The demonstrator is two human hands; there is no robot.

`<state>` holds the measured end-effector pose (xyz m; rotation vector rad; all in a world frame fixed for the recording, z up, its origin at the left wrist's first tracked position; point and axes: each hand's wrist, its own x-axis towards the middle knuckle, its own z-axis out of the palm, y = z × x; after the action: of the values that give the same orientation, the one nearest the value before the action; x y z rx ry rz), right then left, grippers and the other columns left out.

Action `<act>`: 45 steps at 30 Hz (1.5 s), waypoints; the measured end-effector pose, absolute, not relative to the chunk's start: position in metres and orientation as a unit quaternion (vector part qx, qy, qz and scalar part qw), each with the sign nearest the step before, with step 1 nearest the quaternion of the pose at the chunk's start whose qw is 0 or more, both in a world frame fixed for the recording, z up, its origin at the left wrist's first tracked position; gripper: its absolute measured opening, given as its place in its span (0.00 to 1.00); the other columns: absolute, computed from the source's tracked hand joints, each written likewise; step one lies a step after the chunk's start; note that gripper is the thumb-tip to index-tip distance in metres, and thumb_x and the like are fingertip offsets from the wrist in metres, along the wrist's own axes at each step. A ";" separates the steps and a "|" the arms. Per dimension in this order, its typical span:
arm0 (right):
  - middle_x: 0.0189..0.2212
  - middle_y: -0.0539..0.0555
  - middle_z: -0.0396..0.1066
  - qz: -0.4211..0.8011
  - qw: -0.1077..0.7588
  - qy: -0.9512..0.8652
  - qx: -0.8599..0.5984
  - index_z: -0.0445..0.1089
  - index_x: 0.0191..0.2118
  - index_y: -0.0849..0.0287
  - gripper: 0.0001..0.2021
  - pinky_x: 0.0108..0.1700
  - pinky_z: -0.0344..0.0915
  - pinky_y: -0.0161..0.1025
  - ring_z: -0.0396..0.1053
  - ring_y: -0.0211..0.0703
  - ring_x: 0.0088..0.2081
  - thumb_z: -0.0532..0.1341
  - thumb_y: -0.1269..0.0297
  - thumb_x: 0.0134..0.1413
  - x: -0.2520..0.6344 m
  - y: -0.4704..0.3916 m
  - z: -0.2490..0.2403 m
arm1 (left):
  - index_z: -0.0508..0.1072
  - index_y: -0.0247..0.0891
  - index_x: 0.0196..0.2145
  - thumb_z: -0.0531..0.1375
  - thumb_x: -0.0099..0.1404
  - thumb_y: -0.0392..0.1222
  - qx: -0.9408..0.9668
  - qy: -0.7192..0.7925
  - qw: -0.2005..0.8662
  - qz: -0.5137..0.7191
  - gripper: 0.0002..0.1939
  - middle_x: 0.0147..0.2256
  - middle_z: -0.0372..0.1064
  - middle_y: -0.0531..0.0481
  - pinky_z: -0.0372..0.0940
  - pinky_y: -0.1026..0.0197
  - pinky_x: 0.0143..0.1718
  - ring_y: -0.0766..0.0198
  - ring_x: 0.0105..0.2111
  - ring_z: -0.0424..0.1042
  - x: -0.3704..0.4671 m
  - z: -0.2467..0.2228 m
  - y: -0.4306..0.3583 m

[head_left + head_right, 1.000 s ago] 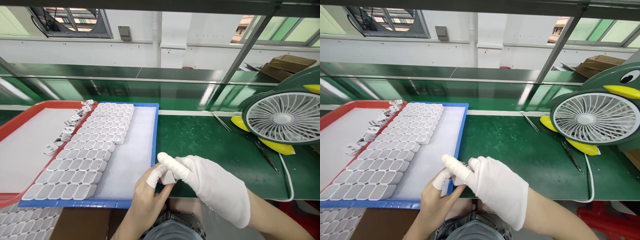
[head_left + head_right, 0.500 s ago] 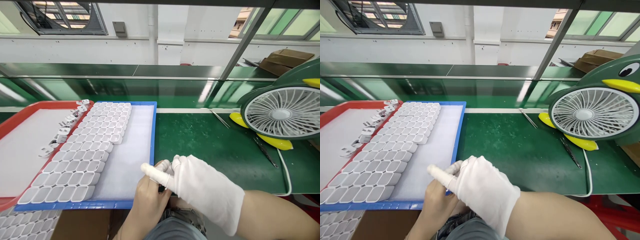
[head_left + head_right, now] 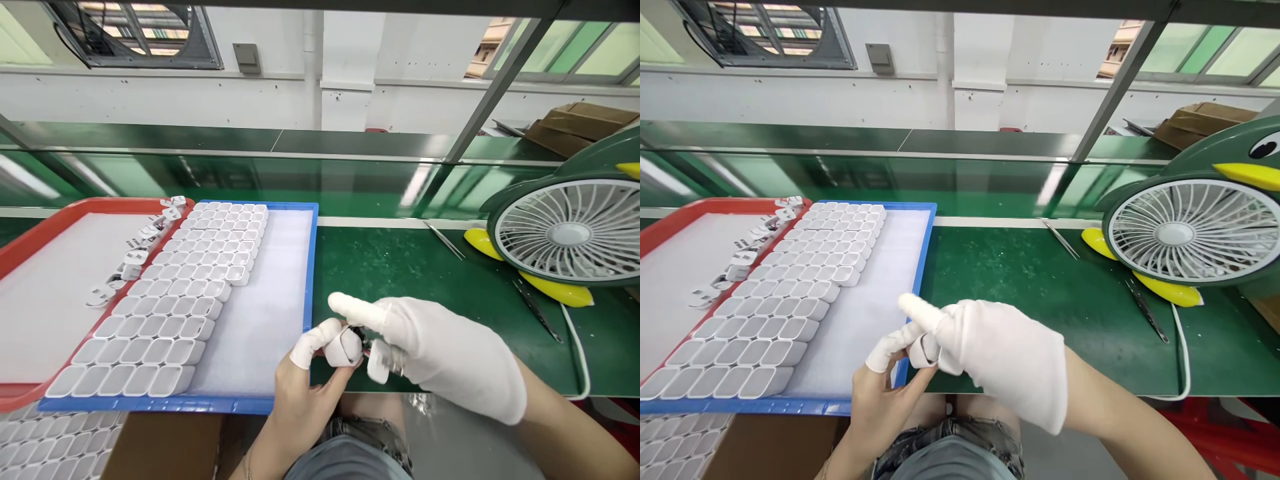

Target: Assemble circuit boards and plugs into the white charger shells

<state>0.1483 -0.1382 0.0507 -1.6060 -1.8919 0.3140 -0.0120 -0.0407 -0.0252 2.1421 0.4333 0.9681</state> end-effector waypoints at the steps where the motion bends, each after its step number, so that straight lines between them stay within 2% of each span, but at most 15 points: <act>1: 0.34 0.47 0.73 0.141 0.321 -0.725 -0.593 0.41 0.69 0.46 0.36 0.28 0.66 0.31 0.65 0.33 0.25 0.54 0.75 0.59 0.152 -0.139 0.050 | 0.68 0.40 0.49 0.65 0.60 0.35 0.819 0.169 0.394 0.381 0.19 0.35 0.77 0.50 0.74 0.63 0.35 0.62 0.32 0.78 -0.012 -0.026 -0.041; 3: 0.37 0.47 0.74 0.157 0.356 -0.723 -0.570 0.43 0.68 0.43 0.37 0.33 0.69 0.32 0.69 0.34 0.29 0.56 0.77 0.59 0.157 -0.141 0.045 | 0.68 0.42 0.51 0.65 0.59 0.34 0.793 0.167 0.447 0.378 0.22 0.37 0.78 0.51 0.74 0.63 0.37 0.63 0.33 0.78 -0.013 -0.027 -0.041; 8: 0.39 0.49 0.76 0.155 0.509 -0.643 -0.551 0.63 0.58 0.46 0.28 0.42 0.72 0.35 0.74 0.37 0.38 0.65 0.75 0.54 0.155 -0.149 0.029 | 0.67 0.44 0.50 0.66 0.58 0.32 0.772 0.153 0.489 0.375 0.24 0.42 0.77 0.49 0.74 0.63 0.40 0.62 0.37 0.78 -0.013 -0.028 -0.042; 12: 0.44 0.51 0.76 0.206 0.625 -0.524 -0.541 0.67 0.55 0.43 0.23 0.46 0.74 0.41 0.75 0.42 0.43 0.65 0.69 0.56 0.149 -0.162 0.014 | 0.67 0.44 0.51 0.66 0.58 0.30 0.781 0.149 0.467 0.386 0.25 0.44 0.77 0.49 0.74 0.65 0.42 0.61 0.41 0.78 -0.013 -0.025 -0.043; 15: 0.44 0.52 0.76 0.224 0.670 -0.497 -0.504 0.67 0.55 0.43 0.22 0.47 0.75 0.42 0.75 0.44 0.45 0.64 0.71 0.57 0.145 -0.168 0.004 | 0.66 0.43 0.54 0.65 0.59 0.30 0.791 0.127 0.455 0.389 0.27 0.45 0.76 0.48 0.73 0.65 0.43 0.62 0.42 0.77 -0.016 -0.024 -0.044; 19: 0.44 0.50 0.76 0.221 0.635 -0.541 -0.505 0.69 0.53 0.42 0.23 0.46 0.75 0.38 0.75 0.42 0.44 0.64 0.73 0.55 0.143 -0.167 -0.001 | 0.65 0.41 0.56 0.64 0.59 0.28 0.801 0.098 0.439 0.396 0.28 0.46 0.75 0.45 0.73 0.64 0.46 0.62 0.43 0.77 -0.019 -0.022 -0.046; 22: 0.45 0.50 0.75 0.186 0.606 -0.588 -0.502 0.64 0.58 0.41 0.28 0.46 0.74 0.40 0.74 0.42 0.44 0.63 0.76 0.55 0.144 -0.165 0.002 | 0.64 0.39 0.56 0.64 0.59 0.28 0.806 0.075 0.431 0.399 0.28 0.48 0.74 0.43 0.73 0.62 0.48 0.60 0.45 0.76 -0.019 -0.020 -0.046; 24: 0.46 0.51 0.74 0.166 0.584 -0.615 -0.504 0.61 0.61 0.44 0.31 0.47 0.73 0.39 0.73 0.42 0.45 0.60 0.80 0.55 0.145 -0.165 0.006 | 0.64 0.38 0.57 0.63 0.59 0.27 0.808 0.064 0.431 0.397 0.29 0.48 0.74 0.42 0.72 0.62 0.48 0.60 0.46 0.76 -0.019 -0.018 -0.045; 27: 0.45 0.53 0.74 0.154 0.532 -0.640 -0.533 0.61 0.60 0.49 0.29 0.47 0.73 0.39 0.73 0.41 0.44 0.57 0.82 0.55 0.146 -0.166 0.012 | 0.64 0.37 0.57 0.64 0.59 0.27 0.807 0.057 0.431 0.400 0.29 0.48 0.74 0.42 0.73 0.62 0.48 0.60 0.45 0.76 -0.019 -0.018 -0.044; 29: 0.45 0.53 0.74 0.139 0.497 -0.649 -0.559 0.57 0.63 0.47 0.31 0.44 0.74 0.40 0.74 0.42 0.42 0.57 0.80 0.56 0.146 -0.167 0.016 | 0.63 0.38 0.57 0.64 0.59 0.27 0.810 0.056 0.426 0.399 0.29 0.47 0.74 0.42 0.73 0.61 0.47 0.59 0.45 0.76 -0.018 -0.017 -0.043; 33: 0.42 0.51 0.74 0.127 0.456 -0.659 -0.584 0.44 0.68 0.40 0.40 0.38 0.76 0.40 0.75 0.43 0.38 0.56 0.80 0.55 0.146 -0.169 0.027 | 0.62 0.42 0.57 0.62 0.60 0.26 0.826 0.076 0.418 0.370 0.29 0.47 0.74 0.45 0.73 0.60 0.47 0.59 0.45 0.76 -0.018 -0.016 -0.043; 37: 0.39 0.48 0.75 0.196 0.448 -0.678 -0.549 0.38 0.69 0.39 0.41 0.41 0.76 0.40 0.75 0.39 0.34 0.53 0.81 0.57 0.149 -0.169 0.036 | 0.62 0.42 0.56 0.63 0.60 0.27 0.829 0.077 0.412 0.370 0.28 0.46 0.74 0.46 0.73 0.63 0.45 0.60 0.44 0.76 -0.017 -0.014 -0.043; 39: 0.40 0.48 0.75 0.218 0.453 -0.670 -0.546 0.40 0.69 0.38 0.40 0.37 0.76 0.36 0.74 0.36 0.29 0.53 0.81 0.58 0.151 -0.170 0.036 | 0.62 0.41 0.56 0.62 0.60 0.26 0.833 0.076 0.403 0.372 0.28 0.45 0.75 0.46 0.73 0.64 0.45 0.61 0.43 0.77 -0.016 -0.013 -0.044; 42: 0.46 0.51 0.71 0.265 0.466 -0.648 -0.541 0.43 0.68 0.39 0.37 0.24 0.70 0.27 0.70 0.28 0.22 0.53 0.80 0.60 0.153 -0.171 0.030 | 0.63 0.42 0.54 0.63 0.60 0.27 0.833 0.076 0.405 0.368 0.26 0.41 0.75 0.49 0.73 0.65 0.43 0.62 0.41 0.77 -0.014 -0.010 -0.045; 45: 0.45 0.52 0.70 0.285 0.467 -0.648 -0.529 0.42 0.68 0.41 0.36 0.21 0.67 0.24 0.68 0.26 0.20 0.53 0.78 0.61 0.153 -0.171 0.026 | 0.64 0.43 0.51 0.63 0.60 0.28 0.833 0.080 0.407 0.366 0.24 0.39 0.75 0.51 0.73 0.66 0.42 0.62 0.40 0.77 -0.013 -0.007 -0.046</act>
<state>0.1535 -0.1711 0.0262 -1.2981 -1.5911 0.6999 -0.0132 -0.0463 -0.0074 2.0996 0.2025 0.9224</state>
